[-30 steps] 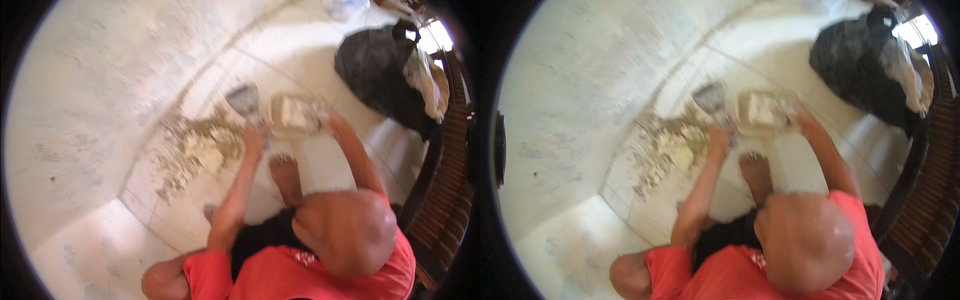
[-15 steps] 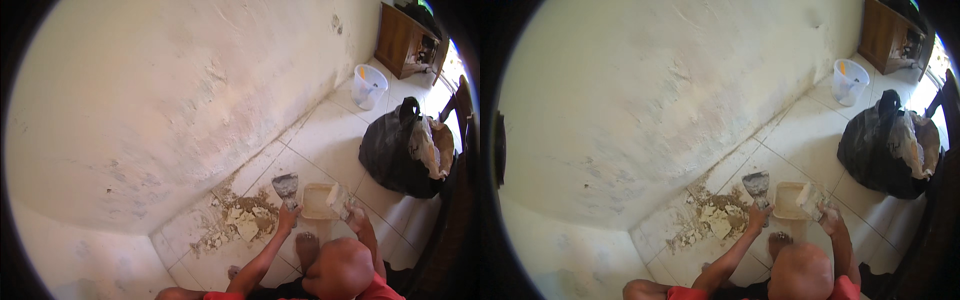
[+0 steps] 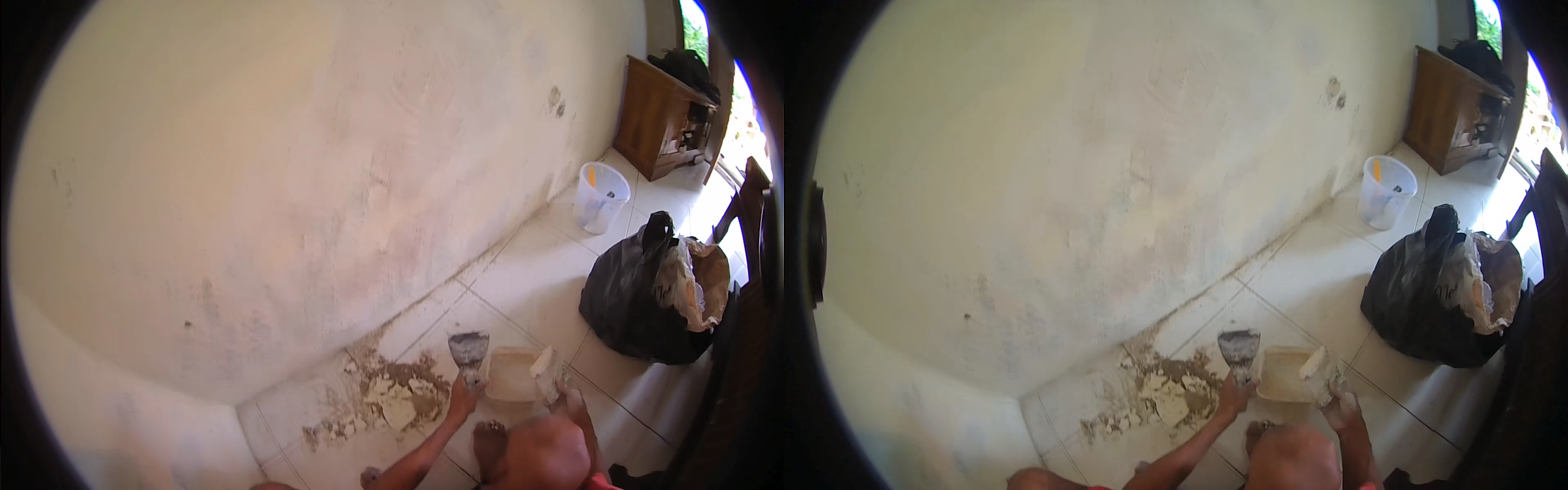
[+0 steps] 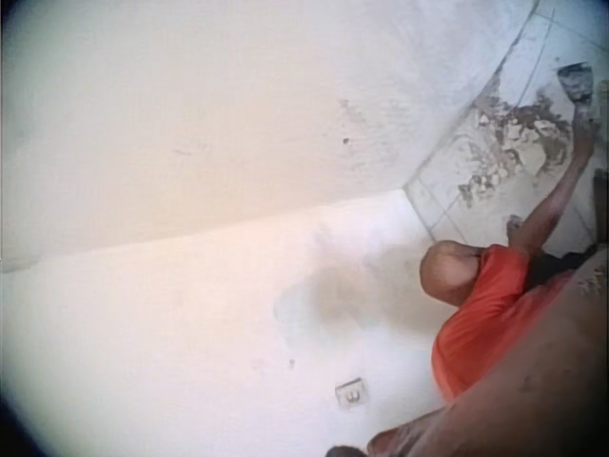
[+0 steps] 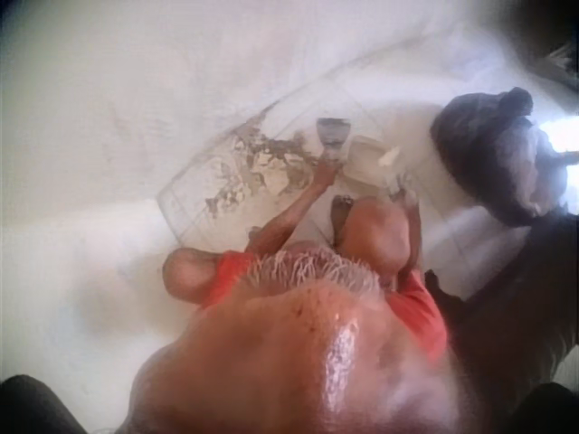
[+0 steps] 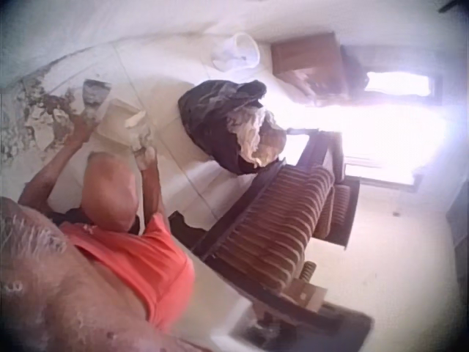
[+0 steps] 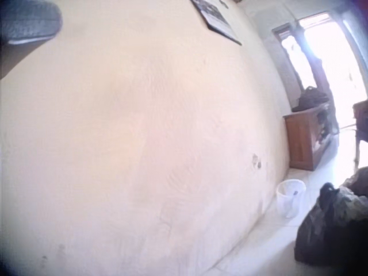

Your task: The person scrapes a wall surface, scoops putty from a container onto putty knives, and applies the putty across the wall using the knives.

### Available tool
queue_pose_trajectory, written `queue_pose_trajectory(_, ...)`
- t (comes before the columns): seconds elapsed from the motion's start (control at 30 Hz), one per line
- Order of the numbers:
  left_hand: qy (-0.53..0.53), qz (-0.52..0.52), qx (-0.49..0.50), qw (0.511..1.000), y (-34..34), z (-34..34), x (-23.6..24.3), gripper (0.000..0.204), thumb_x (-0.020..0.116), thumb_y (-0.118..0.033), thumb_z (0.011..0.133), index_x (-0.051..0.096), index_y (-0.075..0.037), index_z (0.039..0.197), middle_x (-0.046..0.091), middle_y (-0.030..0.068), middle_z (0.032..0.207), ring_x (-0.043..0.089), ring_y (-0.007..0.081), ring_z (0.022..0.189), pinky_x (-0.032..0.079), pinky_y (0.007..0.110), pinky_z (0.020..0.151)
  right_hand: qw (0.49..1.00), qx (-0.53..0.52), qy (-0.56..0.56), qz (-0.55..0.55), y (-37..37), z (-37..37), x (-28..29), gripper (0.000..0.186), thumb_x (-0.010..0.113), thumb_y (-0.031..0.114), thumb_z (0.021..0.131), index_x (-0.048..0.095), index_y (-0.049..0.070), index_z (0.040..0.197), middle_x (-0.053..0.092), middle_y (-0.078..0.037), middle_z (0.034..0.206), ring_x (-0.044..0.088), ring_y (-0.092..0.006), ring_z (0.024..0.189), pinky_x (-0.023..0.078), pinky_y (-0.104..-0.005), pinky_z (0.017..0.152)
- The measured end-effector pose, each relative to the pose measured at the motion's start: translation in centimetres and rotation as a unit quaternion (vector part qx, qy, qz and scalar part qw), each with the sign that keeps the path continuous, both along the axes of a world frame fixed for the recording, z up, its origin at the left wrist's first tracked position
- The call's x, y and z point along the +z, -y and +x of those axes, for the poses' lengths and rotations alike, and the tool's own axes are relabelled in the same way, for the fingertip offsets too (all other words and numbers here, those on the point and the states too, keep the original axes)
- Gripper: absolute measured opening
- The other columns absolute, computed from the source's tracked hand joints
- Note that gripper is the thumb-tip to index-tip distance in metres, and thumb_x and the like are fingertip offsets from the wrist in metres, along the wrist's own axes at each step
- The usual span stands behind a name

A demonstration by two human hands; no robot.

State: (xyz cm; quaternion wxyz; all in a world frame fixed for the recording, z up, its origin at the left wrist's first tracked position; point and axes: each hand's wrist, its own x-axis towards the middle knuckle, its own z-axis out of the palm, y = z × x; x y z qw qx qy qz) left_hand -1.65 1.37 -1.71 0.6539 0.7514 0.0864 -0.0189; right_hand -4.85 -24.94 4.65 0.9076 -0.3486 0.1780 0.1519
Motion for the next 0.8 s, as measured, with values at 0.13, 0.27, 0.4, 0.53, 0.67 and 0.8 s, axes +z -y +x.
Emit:
queue_pose_trajectory(0.13, -0.025, -0.023, -0.035, 0.999, 0.6, 0.9, -0.3, 0.051, 0.072, -0.026, 0.085, 0.052, 0.001, 0.124, 0.065, 0.0153, 0.105, 0.060, 0.0253, 0.096, 0.046, 0.037, 0.088, 0.997, 0.022, 0.067, 0.018, 0.9, -0.9, -0.5, 0.048, 0.060, 0.019, 0.094, 0.044, 0.008, 0.138, 0.057, -0.008, 0.130, 0.057, -0.0263, 0.115, 0.050, -0.0417, 0.091)
queue_pose_trajectory(0.27, 0.031, 0.013, -0.021, 0.999, 0.6, 0.5, 0.4, 0.053, 0.072, -0.026, 0.084, 0.052, 0.001, 0.124, 0.065, 0.0188, 0.109, 0.061, 0.0307, 0.101, 0.046, 0.040, 0.090, 0.999, -0.046, 0.014, -0.021, -0.8, -1.1, 2.0, 0.053, 0.065, 0.015, 0.089, 0.043, 0.008, 0.138, 0.059, -0.007, 0.126, 0.059, -0.0257, 0.112, 0.052, -0.0413, 0.086)
queue_pose_trajectory(0.4, -0.003, -0.002, 0.008, 1.000, -0.1, 0.6, 0.2, 0.053, 0.072, -0.026, 0.085, 0.051, 0.002, 0.124, 0.064, 0.0211, 0.112, 0.061, 0.0342, 0.105, 0.045, 0.040, 0.092, 1.000, 0.004, 0.019, -0.013, -0.2, -0.7, 0.5, 0.054, 0.066, 0.011, 0.087, 0.045, 0.007, 0.137, 0.059, -0.007, 0.126, 0.059, -0.0254, 0.112, 0.051, -0.0406, 0.088)
queue_pose_trajectory(0.53, -0.002, 0.027, 0.031, 0.999, -1.5, 0.9, 0.8, 0.050, 0.071, -0.026, 0.085, 0.052, 0.003, 0.121, 0.064, 0.0217, 0.110, 0.061, 0.0356, 0.103, 0.045, 0.041, 0.090, 0.999, 0.009, 0.032, 0.007, -1.0, 0.1, 0.9, 0.055, 0.066, 0.010, 0.086, 0.044, 0.006, 0.137, 0.058, -0.008, 0.128, 0.059, -0.0253, 0.113, 0.050, -0.0401, 0.092)
queue_pose_trajectory(0.67, 0.011, 0.035, 0.040, 0.999, -2.4, 1.4, 3.8, 0.047, 0.071, -0.025, 0.085, 0.052, 0.003, 0.118, 0.064, 0.0205, 0.105, 0.062, 0.0343, 0.095, 0.047, 0.041, 0.085, 0.999, -0.011, 0.047, -0.011, -1.8, 1.4, 1.7, 0.051, 0.064, 0.013, 0.087, 0.046, 0.006, 0.134, 0.060, -0.007, 0.123, 0.060, -0.0226, 0.107, 0.051, -0.0391, 0.084)
queue_pose_trajectory(0.8, -0.054, 0.109, 0.007, 0.993, -8.7, 2.6, 5.2, 0.045, 0.070, -0.032, 0.086, 0.054, 0.000, 0.113, 0.065, 0.0141, 0.098, 0.063, 0.0256, 0.089, 0.049, 0.039, 0.079, 0.997, 0.024, 0.078, -0.004, -5.6, 4.0, 4.9, 0.048, 0.065, 0.013, 0.087, 0.048, 0.006, 0.132, 0.062, -0.006, 0.115, 0.062, -0.0191, 0.096, 0.054, -0.0376, 0.071)
